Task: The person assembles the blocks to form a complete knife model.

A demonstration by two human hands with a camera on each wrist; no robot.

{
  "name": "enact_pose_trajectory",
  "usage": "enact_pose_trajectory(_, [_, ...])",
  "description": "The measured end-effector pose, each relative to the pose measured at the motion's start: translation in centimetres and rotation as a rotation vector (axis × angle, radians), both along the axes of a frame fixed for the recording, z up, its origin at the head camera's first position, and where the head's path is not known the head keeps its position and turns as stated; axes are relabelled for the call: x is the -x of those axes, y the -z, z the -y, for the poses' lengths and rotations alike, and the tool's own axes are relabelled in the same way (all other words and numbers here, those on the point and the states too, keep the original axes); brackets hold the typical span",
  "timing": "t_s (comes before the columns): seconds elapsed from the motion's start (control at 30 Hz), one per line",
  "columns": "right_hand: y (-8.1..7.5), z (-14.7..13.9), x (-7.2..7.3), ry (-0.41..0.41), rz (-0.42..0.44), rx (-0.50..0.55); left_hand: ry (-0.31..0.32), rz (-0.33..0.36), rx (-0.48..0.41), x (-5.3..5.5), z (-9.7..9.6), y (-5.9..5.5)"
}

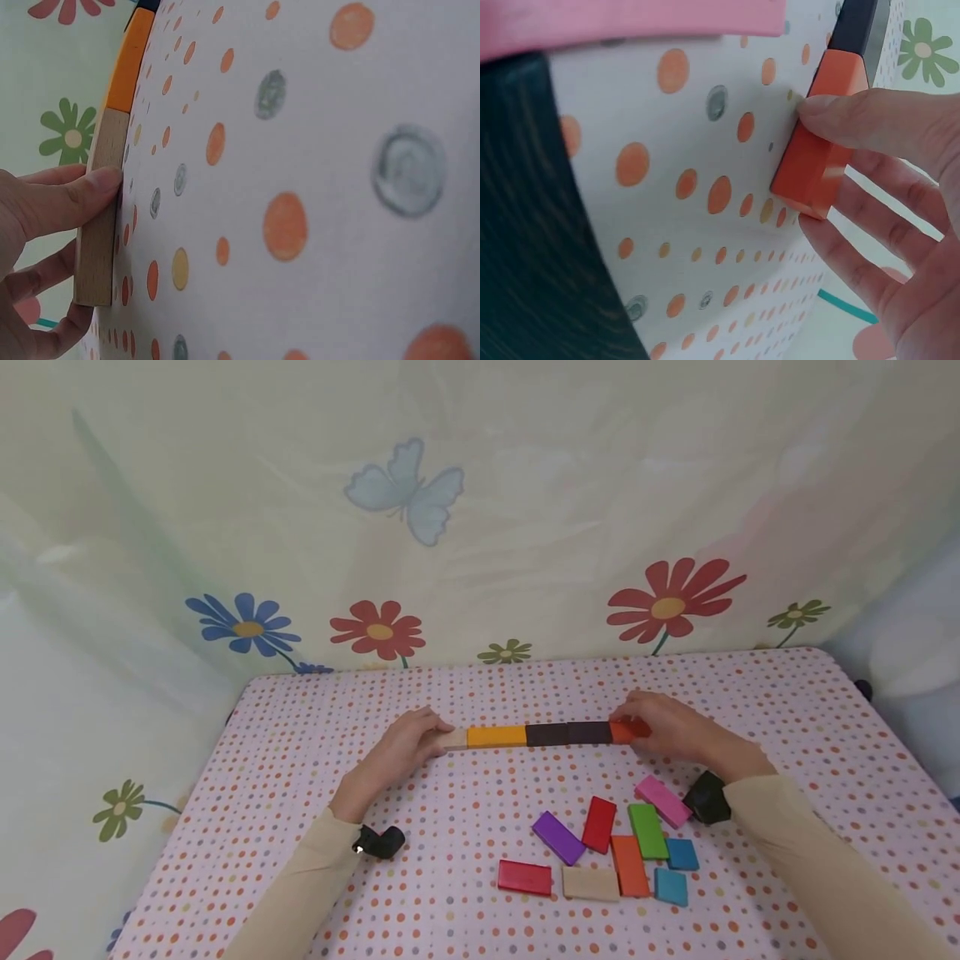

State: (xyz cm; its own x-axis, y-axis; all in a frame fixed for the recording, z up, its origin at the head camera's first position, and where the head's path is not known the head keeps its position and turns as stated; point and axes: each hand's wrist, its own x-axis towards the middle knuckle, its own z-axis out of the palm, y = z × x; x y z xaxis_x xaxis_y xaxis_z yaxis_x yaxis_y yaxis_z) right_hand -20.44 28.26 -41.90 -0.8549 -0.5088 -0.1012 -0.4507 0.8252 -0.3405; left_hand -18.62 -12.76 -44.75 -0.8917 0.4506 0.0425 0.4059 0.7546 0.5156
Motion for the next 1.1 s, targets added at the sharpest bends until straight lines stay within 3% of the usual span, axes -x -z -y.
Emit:
enact_pose_trajectory(0.27, [0.3,0.2,-0.5,0.012,-0.014,0.004,0.002,0.002,0.013,-0.1,-0.1,0.1])
enact_pose_trajectory(0.47, [-0.6,1.1,-1.8,-0.012,-0.063,0.013,0.010,-0.009,0.003,-0.1,-0.2,-0.1])
enact_pose_trajectory(0.77, [-2.8,3.7,-6.3,-0.221,-0.071,0.026,0.010,-0.004,-0.013,0.0,-0.1,0.0])
enact_pose_trajectory(0.97, [-1.7,3.8,-8.1,-0.339,-0.055,0.043,0.003,-0.004,-0.021,0.0,-0.1,-0.1])
enact_pose_trajectory(1.1, [-0.7,3.5,-8.6,-0.351,-0.011,0.052,0.011,-0.005,-0.019,-0.1,-0.1,-0.2])
